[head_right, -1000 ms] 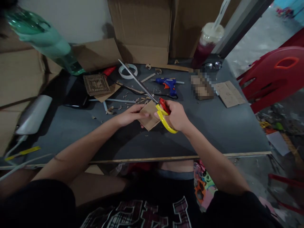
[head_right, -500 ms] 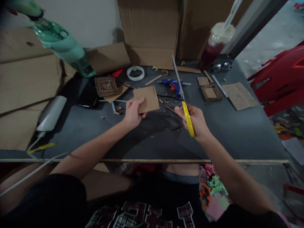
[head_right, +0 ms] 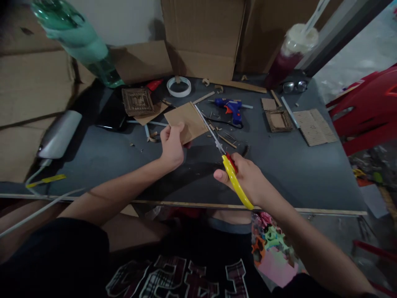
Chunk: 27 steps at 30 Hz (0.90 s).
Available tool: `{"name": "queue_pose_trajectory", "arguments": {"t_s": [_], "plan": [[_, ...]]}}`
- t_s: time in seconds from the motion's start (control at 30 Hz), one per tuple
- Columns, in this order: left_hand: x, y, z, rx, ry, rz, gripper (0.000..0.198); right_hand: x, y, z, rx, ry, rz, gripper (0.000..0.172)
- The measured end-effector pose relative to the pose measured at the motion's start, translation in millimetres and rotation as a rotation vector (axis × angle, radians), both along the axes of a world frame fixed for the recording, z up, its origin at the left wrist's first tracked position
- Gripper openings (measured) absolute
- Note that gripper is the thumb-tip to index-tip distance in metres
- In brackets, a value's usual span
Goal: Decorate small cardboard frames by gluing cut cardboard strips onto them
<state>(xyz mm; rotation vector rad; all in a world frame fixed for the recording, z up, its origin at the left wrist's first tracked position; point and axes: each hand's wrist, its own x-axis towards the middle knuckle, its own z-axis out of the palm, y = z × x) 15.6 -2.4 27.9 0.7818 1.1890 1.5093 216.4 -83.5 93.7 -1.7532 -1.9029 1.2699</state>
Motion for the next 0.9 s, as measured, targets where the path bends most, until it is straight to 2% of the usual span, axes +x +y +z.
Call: {"name": "queue_pose_trajectory", "arguments": {"t_s": [0.13,0.3,0.4,0.6,0.9], "plan": [[1,-4,-0.7,0.038,-0.016,-0.038,0.037,-6,2,3.8,0.004,-0.14,0.039,0.081],[3,-14,3.5,-0.078,-0.063,-0.091,0.032,-2,-4,-13.7,-0.158,0.073,0.047,0.071],[3,-17,5.5,-0.089,-0.096,-0.081,0.032,1,-7,-19.5,-0.104,0.111,0.067,0.069],[4,-19,4.9,-0.086,-0.081,-0.063,0.031,-3,-8,-12.2,-0.037,0.056,0.103,0.066],[4,-20,3.0,-0.033,-0.106,-0.059,0.031,-9,-6,-3.6,-0.02,-0.079,0.054,0.06]]}}
